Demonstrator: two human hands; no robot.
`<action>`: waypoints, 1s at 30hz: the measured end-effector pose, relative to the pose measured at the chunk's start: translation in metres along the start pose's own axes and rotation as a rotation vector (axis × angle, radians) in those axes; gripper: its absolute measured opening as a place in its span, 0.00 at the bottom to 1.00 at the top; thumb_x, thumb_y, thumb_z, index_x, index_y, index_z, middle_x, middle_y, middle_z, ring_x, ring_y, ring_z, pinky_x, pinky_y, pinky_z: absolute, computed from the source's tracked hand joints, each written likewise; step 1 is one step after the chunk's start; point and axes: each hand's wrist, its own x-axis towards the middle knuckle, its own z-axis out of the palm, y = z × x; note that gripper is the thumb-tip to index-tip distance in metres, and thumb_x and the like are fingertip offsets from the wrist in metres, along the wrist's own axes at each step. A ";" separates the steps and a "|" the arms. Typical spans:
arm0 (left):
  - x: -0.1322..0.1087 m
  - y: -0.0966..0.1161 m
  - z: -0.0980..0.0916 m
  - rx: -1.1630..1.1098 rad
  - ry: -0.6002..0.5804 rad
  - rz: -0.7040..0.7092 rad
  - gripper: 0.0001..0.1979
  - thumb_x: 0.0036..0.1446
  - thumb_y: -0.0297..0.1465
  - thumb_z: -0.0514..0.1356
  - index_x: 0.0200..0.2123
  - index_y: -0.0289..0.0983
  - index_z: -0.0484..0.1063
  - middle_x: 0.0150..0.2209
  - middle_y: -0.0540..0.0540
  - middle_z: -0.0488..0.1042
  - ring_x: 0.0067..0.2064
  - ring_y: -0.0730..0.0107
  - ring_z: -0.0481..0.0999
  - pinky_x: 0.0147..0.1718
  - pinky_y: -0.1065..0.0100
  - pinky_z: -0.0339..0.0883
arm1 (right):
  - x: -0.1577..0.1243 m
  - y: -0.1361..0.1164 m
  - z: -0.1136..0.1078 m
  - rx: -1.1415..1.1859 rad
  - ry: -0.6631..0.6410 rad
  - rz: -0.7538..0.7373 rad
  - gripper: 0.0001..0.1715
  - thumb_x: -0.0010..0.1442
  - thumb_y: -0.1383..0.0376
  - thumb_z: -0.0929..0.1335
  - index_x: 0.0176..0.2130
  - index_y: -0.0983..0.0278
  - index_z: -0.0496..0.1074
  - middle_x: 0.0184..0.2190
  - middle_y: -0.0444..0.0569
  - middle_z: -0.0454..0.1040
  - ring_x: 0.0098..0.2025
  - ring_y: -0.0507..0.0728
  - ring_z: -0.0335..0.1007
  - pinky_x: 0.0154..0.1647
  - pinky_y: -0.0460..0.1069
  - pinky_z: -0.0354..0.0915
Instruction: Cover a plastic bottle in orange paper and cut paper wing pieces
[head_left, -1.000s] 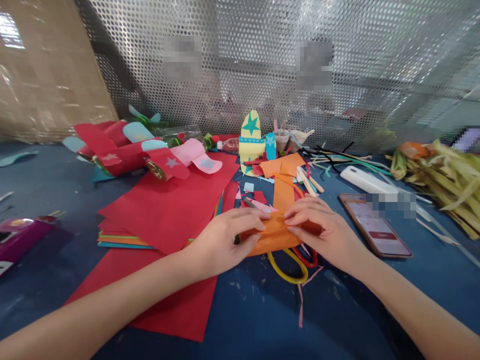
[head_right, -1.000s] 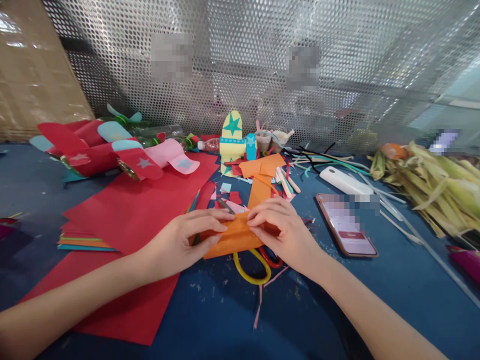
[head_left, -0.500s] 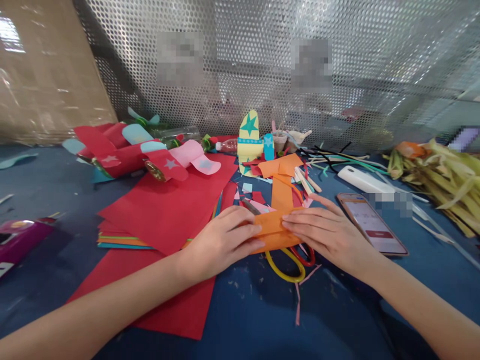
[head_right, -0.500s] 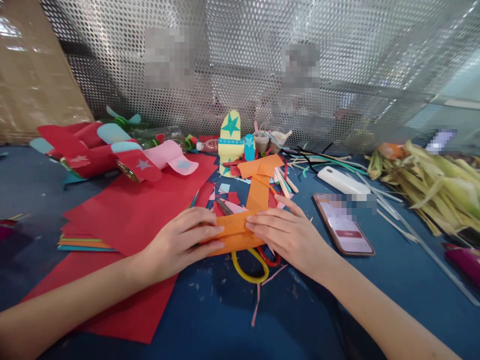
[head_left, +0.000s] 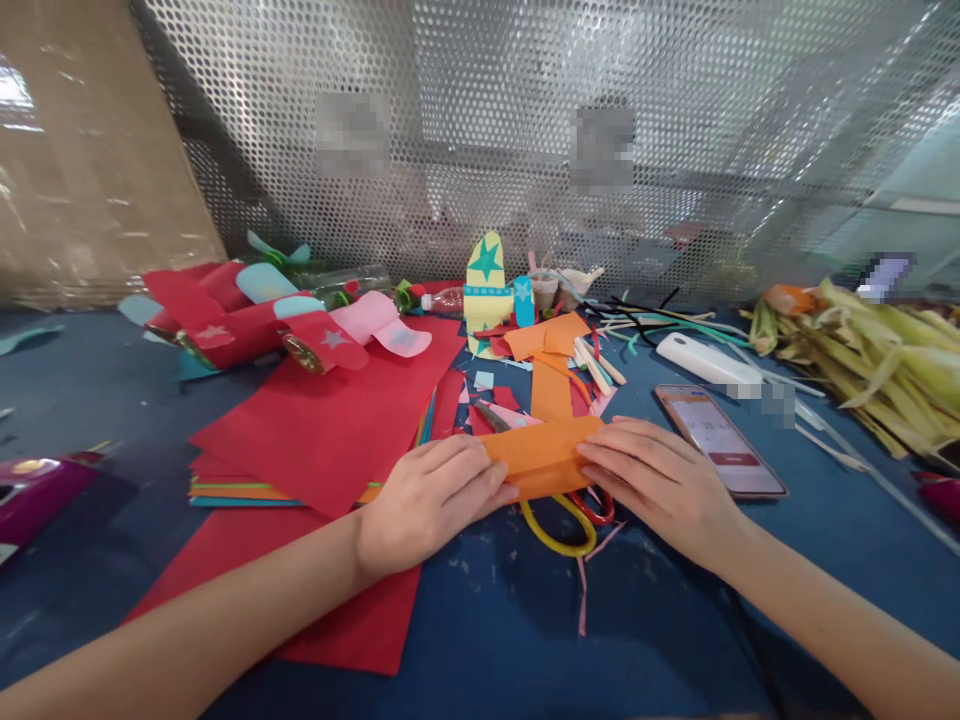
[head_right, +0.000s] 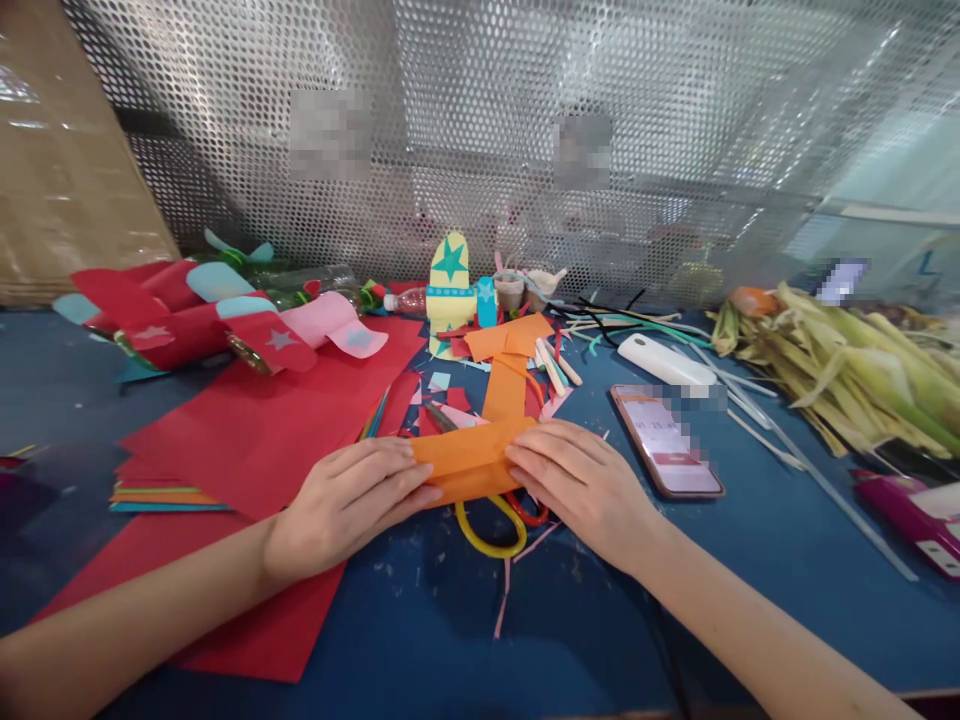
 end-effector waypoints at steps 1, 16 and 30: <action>0.000 0.000 0.000 0.002 0.006 0.010 0.06 0.62 0.30 0.57 0.34 0.34 0.71 0.28 0.48 0.77 0.32 0.69 0.78 0.37 0.67 0.76 | 0.000 -0.001 0.000 -0.024 0.018 0.009 0.12 0.62 0.72 0.67 0.47 0.67 0.72 0.40 0.54 0.80 0.43 0.58 0.77 0.51 0.55 0.73; 0.004 -0.007 -0.003 -0.027 -0.080 -0.014 0.08 0.59 0.33 0.61 0.28 0.37 0.71 0.25 0.51 0.70 0.29 0.71 0.72 0.29 0.70 0.69 | -0.007 -0.003 -0.006 -0.226 -0.057 -0.164 0.17 0.65 0.76 0.61 0.51 0.73 0.71 0.45 0.56 0.79 0.46 0.60 0.75 0.49 0.55 0.73; 0.024 -0.015 -0.007 -0.421 -0.623 -0.532 0.40 0.46 0.38 0.67 0.60 0.39 0.54 0.54 0.39 0.71 0.52 0.51 0.73 0.50 0.56 0.66 | 0.051 0.005 -0.013 0.439 -0.316 0.503 0.20 0.62 0.58 0.66 0.52 0.61 0.72 0.53 0.54 0.74 0.55 0.64 0.68 0.57 0.62 0.62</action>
